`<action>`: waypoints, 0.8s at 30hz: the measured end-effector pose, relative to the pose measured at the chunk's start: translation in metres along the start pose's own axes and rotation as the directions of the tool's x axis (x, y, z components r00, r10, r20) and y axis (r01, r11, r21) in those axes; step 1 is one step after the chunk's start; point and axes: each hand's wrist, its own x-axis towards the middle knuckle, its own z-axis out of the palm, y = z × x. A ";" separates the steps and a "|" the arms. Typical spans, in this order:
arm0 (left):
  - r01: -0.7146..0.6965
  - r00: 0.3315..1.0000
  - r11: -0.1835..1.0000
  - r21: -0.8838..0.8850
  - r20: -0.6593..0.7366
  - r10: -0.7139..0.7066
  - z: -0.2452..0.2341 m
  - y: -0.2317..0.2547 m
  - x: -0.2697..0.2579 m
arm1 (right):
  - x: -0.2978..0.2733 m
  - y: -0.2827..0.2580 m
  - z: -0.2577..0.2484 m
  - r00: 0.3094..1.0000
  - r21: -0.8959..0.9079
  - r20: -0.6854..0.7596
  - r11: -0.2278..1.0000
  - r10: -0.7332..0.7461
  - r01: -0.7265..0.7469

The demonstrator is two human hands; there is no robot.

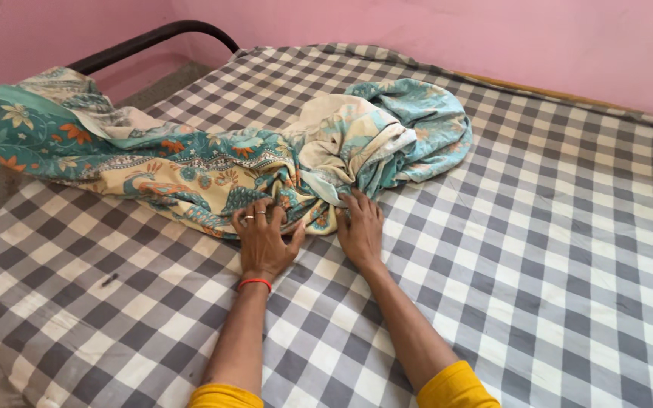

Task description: The person picks up a patterned bedspread from the floor and spreads it across a bed. They then smooth the fabric and fold it several times by hand on the mattress.

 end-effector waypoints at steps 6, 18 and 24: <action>-0.028 1.000 1.000 -0.013 0.012 0.028 -0.003 0.000 0.002 | 0.000 -0.006 -0.003 1.000 -0.005 0.002 1.000 0.000 0.000; -0.001 1.000 1.000 -0.027 0.023 0.002 0.001 -0.006 0.002 | 0.002 -0.014 -0.006 1.000 -0.079 0.020 0.997 -0.017 0.019; 0.023 0.999 0.997 -0.079 0.034 -0.020 0.000 -0.007 0.001 | 0.003 -0.032 -0.015 0.997 -0.015 -0.044 0.998 0.060 -0.061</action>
